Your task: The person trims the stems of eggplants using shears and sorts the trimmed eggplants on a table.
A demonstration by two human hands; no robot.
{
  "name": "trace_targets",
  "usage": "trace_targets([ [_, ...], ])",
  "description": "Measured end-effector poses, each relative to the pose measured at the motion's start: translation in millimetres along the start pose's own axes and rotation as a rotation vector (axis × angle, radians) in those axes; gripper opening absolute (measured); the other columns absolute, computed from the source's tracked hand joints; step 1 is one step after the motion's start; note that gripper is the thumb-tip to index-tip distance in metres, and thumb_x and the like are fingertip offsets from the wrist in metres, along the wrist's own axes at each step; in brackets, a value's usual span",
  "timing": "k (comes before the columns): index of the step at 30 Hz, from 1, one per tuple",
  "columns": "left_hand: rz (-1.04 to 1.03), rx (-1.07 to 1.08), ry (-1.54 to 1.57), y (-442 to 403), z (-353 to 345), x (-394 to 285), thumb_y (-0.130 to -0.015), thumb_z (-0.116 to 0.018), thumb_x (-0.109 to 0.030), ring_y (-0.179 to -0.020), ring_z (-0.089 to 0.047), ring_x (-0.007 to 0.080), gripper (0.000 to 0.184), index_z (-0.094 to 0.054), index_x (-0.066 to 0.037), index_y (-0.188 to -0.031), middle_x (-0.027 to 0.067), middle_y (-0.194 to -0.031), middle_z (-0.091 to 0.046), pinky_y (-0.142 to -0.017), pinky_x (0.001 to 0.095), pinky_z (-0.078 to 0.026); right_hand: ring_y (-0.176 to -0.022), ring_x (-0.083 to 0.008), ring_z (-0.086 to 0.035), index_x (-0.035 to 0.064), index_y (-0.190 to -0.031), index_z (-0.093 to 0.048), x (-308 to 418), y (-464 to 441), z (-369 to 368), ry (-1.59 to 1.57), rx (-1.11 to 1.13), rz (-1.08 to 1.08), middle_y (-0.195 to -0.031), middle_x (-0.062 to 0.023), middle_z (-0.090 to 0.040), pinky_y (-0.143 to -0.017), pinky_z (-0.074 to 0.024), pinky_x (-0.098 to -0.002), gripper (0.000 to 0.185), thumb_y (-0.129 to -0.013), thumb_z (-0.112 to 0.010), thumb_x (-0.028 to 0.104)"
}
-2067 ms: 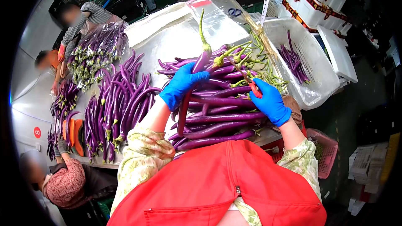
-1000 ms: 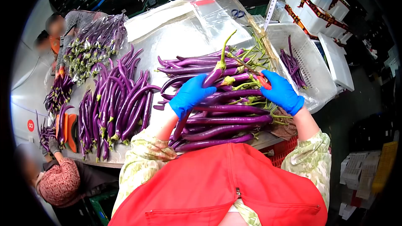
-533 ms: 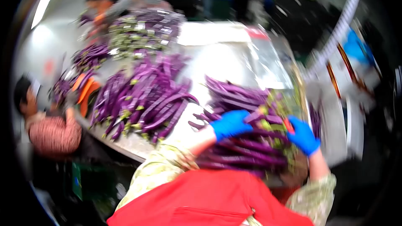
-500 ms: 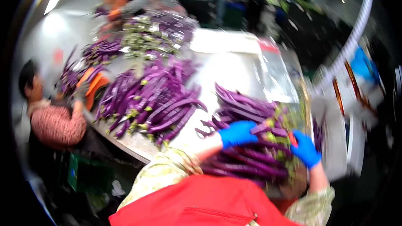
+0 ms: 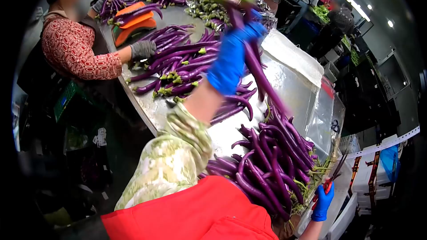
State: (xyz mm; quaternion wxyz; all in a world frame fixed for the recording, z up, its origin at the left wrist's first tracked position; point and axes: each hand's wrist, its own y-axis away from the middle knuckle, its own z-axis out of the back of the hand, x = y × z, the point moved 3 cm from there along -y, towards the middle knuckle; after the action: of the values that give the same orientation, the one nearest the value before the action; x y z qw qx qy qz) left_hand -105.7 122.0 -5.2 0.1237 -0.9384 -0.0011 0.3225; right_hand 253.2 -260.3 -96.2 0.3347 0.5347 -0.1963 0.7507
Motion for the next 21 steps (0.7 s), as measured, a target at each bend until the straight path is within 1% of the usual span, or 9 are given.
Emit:
trace_targets([
  [4, -0.449, -0.384, 0.149, -81, 130, -47, -0.076, -0.069, -0.024, -0.078, -0.054, 0.0183, 0.029, -0.054, -0.012, -0.098, 0.0031, -0.085, -0.055, -0.074, 0.0349, -0.046, -0.048, -0.0057, -0.041, 0.0047, -0.118, -0.050, -22, -2, 12, 0.016, -0.041, 0.038, -0.076, 0.0003, -0.049, -0.039, -0.0302, -0.0201, 0.038, -0.081, -0.054, 0.002],
  [6, -0.280, -0.521, 0.100, -101, 215, -49, -0.082, -0.057, -0.032, -0.080, -0.054, 0.0228, 0.024, -0.054, -0.012, -0.094, 0.0058, -0.088, -0.056, -0.079, 0.0394, -0.045, -0.048, -0.0057, -0.040, 0.0051, -0.120, -0.050, -19, 19, 11, 0.003, -0.098, 0.000, -0.076, 0.0007, -0.048, -0.039, -0.0307, -0.0202, 0.038, -0.082, -0.054, 0.004],
  [7, -0.342, -0.490, 0.108, -144, 320, -36, -0.084, -0.053, -0.036, -0.090, -0.057, 0.0275, 0.033, -0.057, -0.008, -0.100, 0.0109, -0.100, -0.060, -0.087, 0.0392, -0.044, -0.049, -0.0055, -0.040, 0.0048, -0.121, -0.049, -17, 28, 10, 0.013, -0.146, -0.001, -0.076, 0.0012, -0.047, -0.040, -0.0306, -0.0204, 0.039, -0.082, -0.054, 0.005],
  [12, -0.003, -0.503, -0.194, -136, 375, -40, -0.086, -0.054, -0.030, -0.111, -0.046, 0.0302, 0.038, -0.052, -0.003, -0.114, 0.0166, -0.119, -0.051, -0.100, 0.0408, -0.035, -0.054, -0.0037, -0.040, 0.0037, -0.132, -0.043, -48, 63, 47, -0.054, -0.381, -0.034, -0.087, 0.0019, -0.052, -0.047, -0.0301, -0.0176, 0.050, -0.084, -0.056, 0.008],
  [16, 0.213, -0.207, -0.114, -85, 257, -10, -0.088, -0.054, -0.024, -0.127, -0.038, 0.0323, 0.045, -0.049, 0.002, -0.124, 0.0211, -0.135, -0.043, -0.110, 0.0420, -0.027, -0.060, -0.0026, -0.043, 0.0052, -0.127, -0.049, -26, 113, 67, -0.045, -0.443, 0.014, -0.090, 0.0025, -0.053, -0.053, -0.0342, -0.0173, 0.044, -0.085, -0.060, 0.011],
  [17, 0.031, -0.030, -0.265, -40, 189, 11, -0.090, -0.051, -0.019, -0.127, -0.038, 0.0318, 0.041, -0.048, 0.002, -0.124, 0.0204, -0.136, -0.042, -0.109, 0.0424, -0.029, -0.063, -0.0068, -0.048, 0.0017, -0.126, -0.048, -25, 127, 69, -0.071, -0.449, 0.014, -0.089, -0.0016, -0.053, -0.056, -0.0379, -0.0193, 0.042, -0.085, -0.058, 0.006],
  [19, 0.194, 0.320, -0.571, 116, 10, 69, -0.089, -0.052, -0.015, -0.121, -0.046, 0.0270, 0.039, -0.049, 0.002, -0.124, 0.0174, -0.127, -0.051, -0.106, 0.0378, -0.033, -0.063, -0.0067, -0.048, 0.0016, -0.125, -0.049, -40, 152, 72, -0.094, -0.563, 0.014, -0.087, -0.0019, -0.055, -0.057, -0.0383, -0.0193, 0.042, -0.084, -0.060, 0.010],
  [20, 0.236, 0.574, -0.842, 177, -26, 92, -0.092, -0.045, -0.007, -0.122, -0.047, 0.0249, 0.038, -0.048, -0.005, -0.129, 0.0128, -0.132, -0.049, -0.106, 0.0352, -0.035, -0.064, -0.0045, -0.046, 0.0041, -0.123, -0.052, -55, 165, 76, -0.147, -0.582, -0.009, -0.088, 0.0002, -0.054, -0.056, -0.0369, -0.0180, 0.042, -0.083, -0.062, 0.010],
  [21, -0.006, 1.216, -0.901, 224, -48, 106, -0.079, -0.066, -0.013, -0.121, -0.047, 0.0264, 0.059, -0.044, -0.001, -0.133, 0.0147, -0.129, -0.051, -0.103, 0.0375, -0.036, -0.064, -0.0023, -0.044, 0.0067, -0.122, -0.055, -70, 174, 78, -0.199, -0.594, -0.023, -0.089, 0.0023, -0.054, -0.055, -0.0354, -0.0168, 0.041, -0.082, -0.064, 0.010],
])
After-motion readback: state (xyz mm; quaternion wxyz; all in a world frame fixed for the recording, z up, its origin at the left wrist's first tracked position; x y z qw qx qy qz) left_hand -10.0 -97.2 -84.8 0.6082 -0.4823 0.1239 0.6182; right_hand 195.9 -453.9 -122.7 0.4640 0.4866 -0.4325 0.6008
